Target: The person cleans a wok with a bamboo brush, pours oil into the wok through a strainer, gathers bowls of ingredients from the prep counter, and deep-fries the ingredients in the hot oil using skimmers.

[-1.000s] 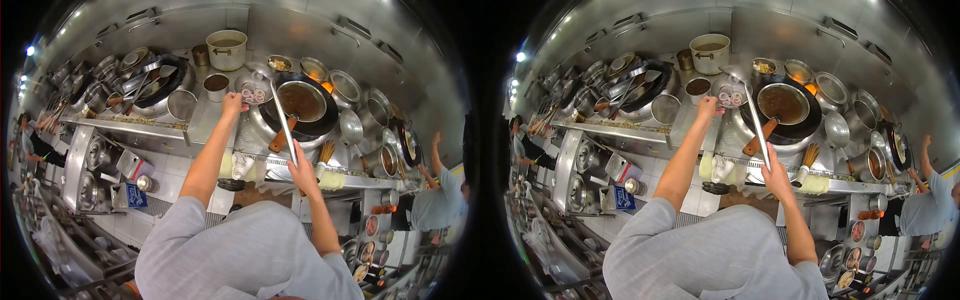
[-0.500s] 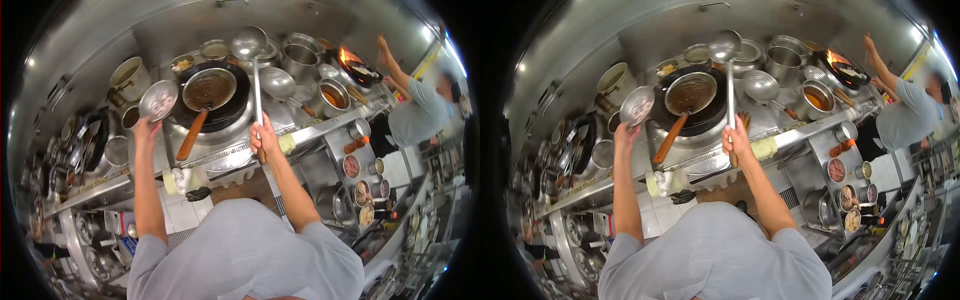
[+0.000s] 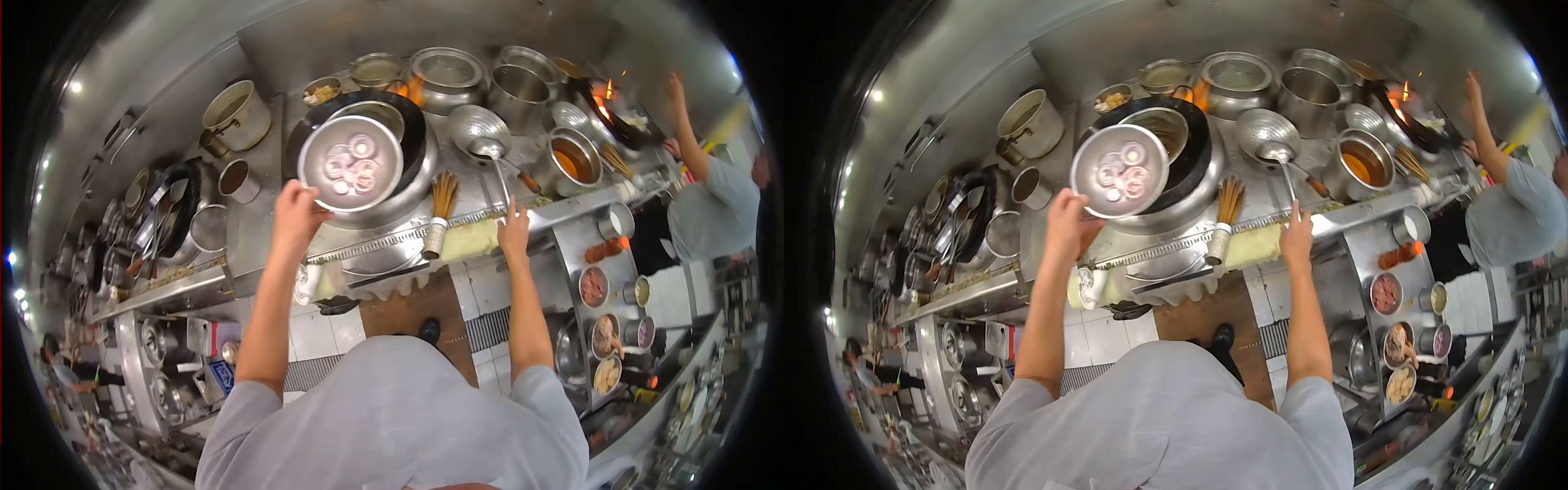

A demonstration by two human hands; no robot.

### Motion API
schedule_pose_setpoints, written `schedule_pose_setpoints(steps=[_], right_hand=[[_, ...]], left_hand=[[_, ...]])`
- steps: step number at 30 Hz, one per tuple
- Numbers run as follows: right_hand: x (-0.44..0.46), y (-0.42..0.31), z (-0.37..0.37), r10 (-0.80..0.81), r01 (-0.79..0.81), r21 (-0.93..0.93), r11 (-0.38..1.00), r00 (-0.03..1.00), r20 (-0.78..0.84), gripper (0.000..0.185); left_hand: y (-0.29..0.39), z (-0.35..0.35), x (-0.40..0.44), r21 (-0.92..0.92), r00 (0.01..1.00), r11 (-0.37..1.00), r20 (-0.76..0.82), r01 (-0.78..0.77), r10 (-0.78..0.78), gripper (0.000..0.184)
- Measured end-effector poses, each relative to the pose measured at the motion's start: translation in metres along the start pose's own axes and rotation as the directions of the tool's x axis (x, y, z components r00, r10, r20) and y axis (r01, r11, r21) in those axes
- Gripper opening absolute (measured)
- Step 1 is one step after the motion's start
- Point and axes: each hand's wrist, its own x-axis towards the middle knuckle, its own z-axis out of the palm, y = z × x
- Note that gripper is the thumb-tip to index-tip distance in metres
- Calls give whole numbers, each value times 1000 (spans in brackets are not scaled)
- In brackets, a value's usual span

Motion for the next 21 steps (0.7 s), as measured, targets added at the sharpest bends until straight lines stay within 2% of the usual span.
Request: schedule_pose_setpoints(steps=[1,2,3,4,5,6,7,8,9,11,13,15,16,17,19,20,21], right_hand=[[-5,-20,-30,1,3,258,966,1000,-15,64],[-16,-44,-63,24,-1,486,874,999,-41,59],[-33,-70,-97,124,-61,608,791,990,-62,41],[-63,-80,-100,197,-135,669,731,980,-18,19],[-88,-104,-125,170,-40,601,798,972,-162,11],[-116,-117,-138,125,1,599,801,978,-168,9],[-153,-114,-134,118,-59,605,794,991,-59,12],[-179,-119,-148,75,0,557,831,991,-112,21],[-216,-112,-151,99,-90,471,878,995,6,30],[-277,-110,-183,294,-343,361,867,938,183,35],[-330,-99,-199,443,-462,277,842,887,134,36],[-369,-90,-221,521,-534,240,810,845,120,37],[-386,-87,-236,574,-560,250,790,819,24,36],[-402,-85,-252,619,-583,264,768,782,-71,34],[-443,-74,-278,676,-628,270,729,721,-148,32],[-463,-64,-294,718,-663,281,694,666,-202,29],[-483,-52,-315,747,-696,273,664,603,-280,27]], left_hand=[[-17,11,2,66,997,996,64,-53,49,13],[-33,27,-2,87,989,989,105,-115,106,16],[-49,44,-9,97,973,980,168,-174,156,18],[-68,54,-15,206,967,962,217,-178,133,19],[-95,65,-19,298,947,932,299,-208,116,20],[-132,70,-21,282,939,957,342,-69,-34,17],[-150,90,-42,142,920,986,369,84,-132,16],[-162,105,-60,148,867,976,452,159,-210,17],[-173,115,-79,228,787,942,521,245,-331,12],[-265,112,-82,364,573,891,683,271,-453,5],[-260,137,-146,474,517,851,681,226,-518,11],[-257,162,-200,512,375,805,712,300,-593,9],[-259,172,-218,551,272,789,742,273,-612,9],[-250,183,-237,557,254,789,749,259,-612,9],[-219,202,-282,478,12,847,870,233,-494,12],[-199,217,-303,484,-4,848,869,218,-495,12],[-179,232,-324,459,-64,863,887,212,-456,13]])
